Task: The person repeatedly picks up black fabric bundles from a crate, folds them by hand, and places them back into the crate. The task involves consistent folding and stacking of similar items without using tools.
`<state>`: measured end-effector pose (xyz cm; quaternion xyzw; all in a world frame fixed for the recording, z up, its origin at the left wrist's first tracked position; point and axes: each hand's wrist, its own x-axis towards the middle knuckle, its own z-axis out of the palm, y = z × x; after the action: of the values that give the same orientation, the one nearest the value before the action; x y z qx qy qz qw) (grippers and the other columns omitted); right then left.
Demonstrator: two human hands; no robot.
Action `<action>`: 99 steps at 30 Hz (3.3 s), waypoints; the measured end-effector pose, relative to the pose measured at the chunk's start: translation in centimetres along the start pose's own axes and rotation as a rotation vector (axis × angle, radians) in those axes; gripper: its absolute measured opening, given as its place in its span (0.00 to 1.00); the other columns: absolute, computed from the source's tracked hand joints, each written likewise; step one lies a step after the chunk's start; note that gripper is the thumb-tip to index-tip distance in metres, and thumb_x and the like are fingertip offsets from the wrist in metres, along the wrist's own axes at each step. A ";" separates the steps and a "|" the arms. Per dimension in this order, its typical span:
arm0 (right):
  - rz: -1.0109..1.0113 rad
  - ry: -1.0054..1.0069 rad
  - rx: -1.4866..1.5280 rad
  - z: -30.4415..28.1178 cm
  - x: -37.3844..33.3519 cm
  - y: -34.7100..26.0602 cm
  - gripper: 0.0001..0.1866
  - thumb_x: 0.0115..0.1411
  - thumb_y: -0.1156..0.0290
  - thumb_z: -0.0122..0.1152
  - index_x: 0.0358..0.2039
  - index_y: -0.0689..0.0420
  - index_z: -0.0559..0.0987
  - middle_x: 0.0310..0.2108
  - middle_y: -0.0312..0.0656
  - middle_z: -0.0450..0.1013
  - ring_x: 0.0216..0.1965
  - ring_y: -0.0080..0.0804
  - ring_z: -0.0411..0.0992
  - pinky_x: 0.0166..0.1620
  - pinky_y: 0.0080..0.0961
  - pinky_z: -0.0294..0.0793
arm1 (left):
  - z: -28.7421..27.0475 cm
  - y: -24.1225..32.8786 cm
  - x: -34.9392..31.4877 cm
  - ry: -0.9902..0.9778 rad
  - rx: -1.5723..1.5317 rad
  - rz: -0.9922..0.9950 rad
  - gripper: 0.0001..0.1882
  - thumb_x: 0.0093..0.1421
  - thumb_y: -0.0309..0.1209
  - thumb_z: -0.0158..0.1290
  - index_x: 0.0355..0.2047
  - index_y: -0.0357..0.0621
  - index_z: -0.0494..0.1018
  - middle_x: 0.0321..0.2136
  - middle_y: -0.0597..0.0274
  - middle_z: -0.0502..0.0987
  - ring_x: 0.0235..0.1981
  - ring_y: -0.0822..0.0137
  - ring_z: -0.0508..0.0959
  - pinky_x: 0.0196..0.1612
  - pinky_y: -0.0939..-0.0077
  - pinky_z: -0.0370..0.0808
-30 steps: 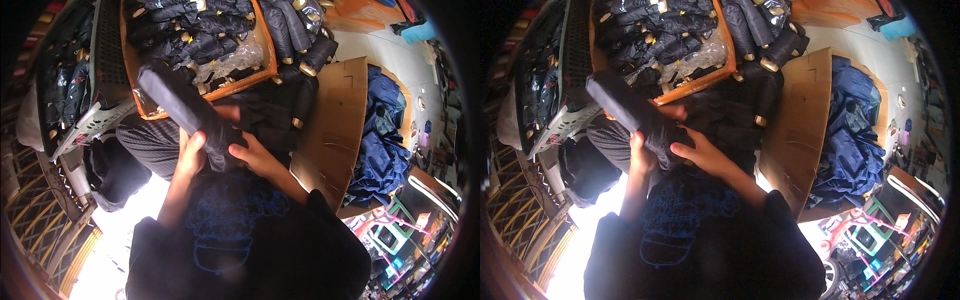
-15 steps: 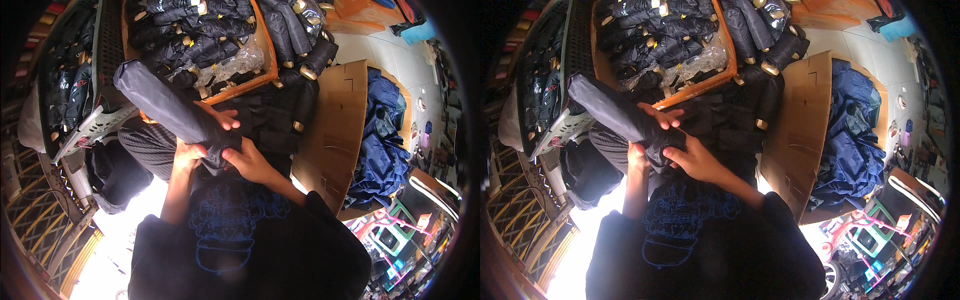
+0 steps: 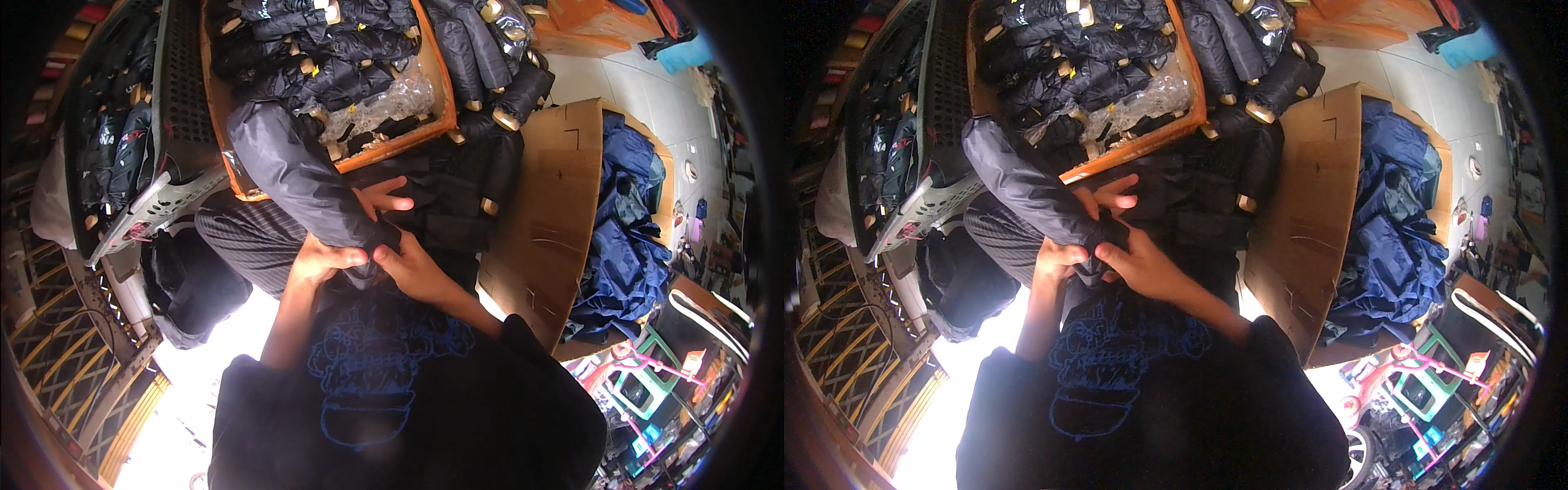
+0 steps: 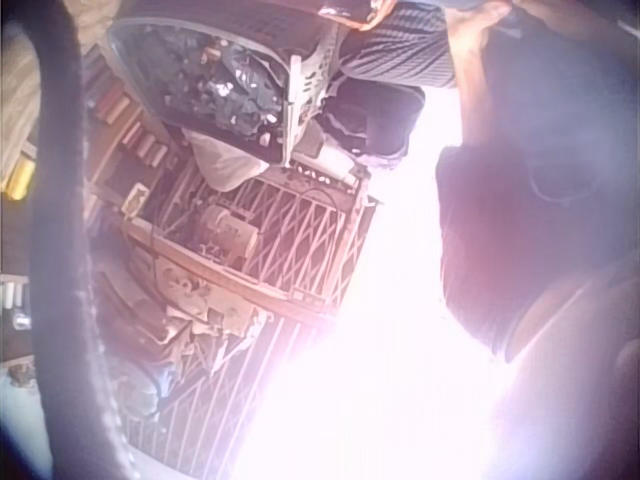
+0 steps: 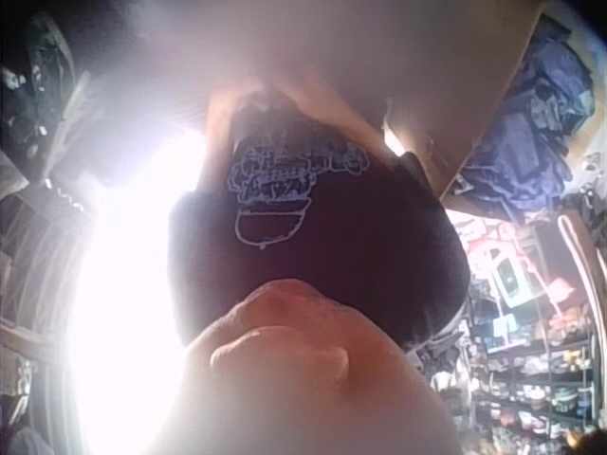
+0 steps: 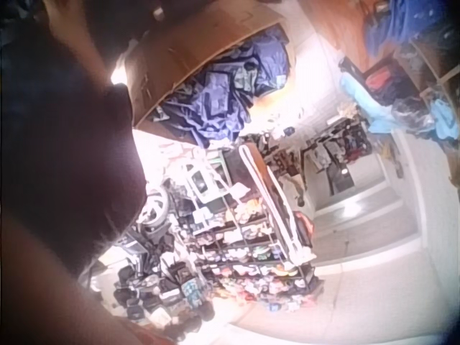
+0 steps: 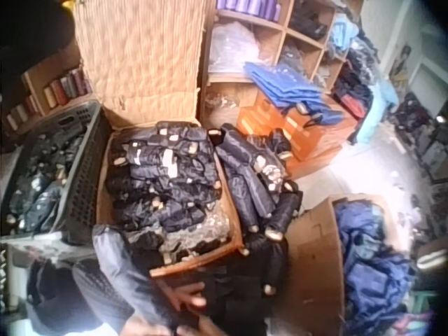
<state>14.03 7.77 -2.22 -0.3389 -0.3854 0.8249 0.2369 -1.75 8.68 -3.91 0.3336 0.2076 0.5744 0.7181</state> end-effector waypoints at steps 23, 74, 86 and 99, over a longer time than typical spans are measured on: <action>0.126 0.079 0.189 0.5 0.5 -0.5 0.21 0.66 0.60 0.50 0.53 0.62 0.67 0.44 0.41 0.70 0.40 0.24 0.72 0.29 0.19 0.79 | 1.8 0.9 -0.2 0.165 0.048 -0.063 0.27 0.47 0.41 0.63 0.41 0.35 0.69 0.52 0.38 0.70 0.63 0.44 0.59 0.62 0.45 0.58; -0.219 0.092 -0.087 0.5 2.4 -1.3 0.19 0.63 0.69 0.57 0.51 0.64 0.66 0.39 0.36 0.69 0.32 0.16 0.68 0.33 0.15 0.69 | 1.0 3.1 1.0 0.359 0.043 0.135 0.35 0.50 0.41 0.62 0.51 0.28 0.64 0.44 0.43 0.75 0.45 0.53 0.77 0.51 0.60 0.74; -0.348 0.258 -0.020 2.5 1.5 -1.3 0.24 0.63 0.71 0.56 0.52 0.62 0.55 0.49 0.46 0.57 0.50 0.25 0.61 0.48 0.23 0.69 | 4.3 0.4 0.3 0.474 0.227 0.206 0.22 0.47 0.29 0.65 0.40 0.31 0.71 0.36 0.51 0.77 0.38 0.59 0.78 0.57 0.58 0.68; 0.032 -0.064 0.126 0.4 2.0 -4.0 0.14 0.64 0.68 0.54 0.45 0.61 0.64 0.33 0.39 0.69 0.35 0.19 0.71 0.34 0.19 0.73 | 2.3 3.3 1.1 0.374 0.047 0.140 0.42 0.51 0.51 0.59 0.56 0.34 0.59 0.47 0.44 0.70 0.53 0.48 0.72 0.57 0.57 0.69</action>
<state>12.96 11.27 0.41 -0.3027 -0.3347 0.8617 0.2321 -2.11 9.61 0.13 0.2513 0.3268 0.6697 0.6177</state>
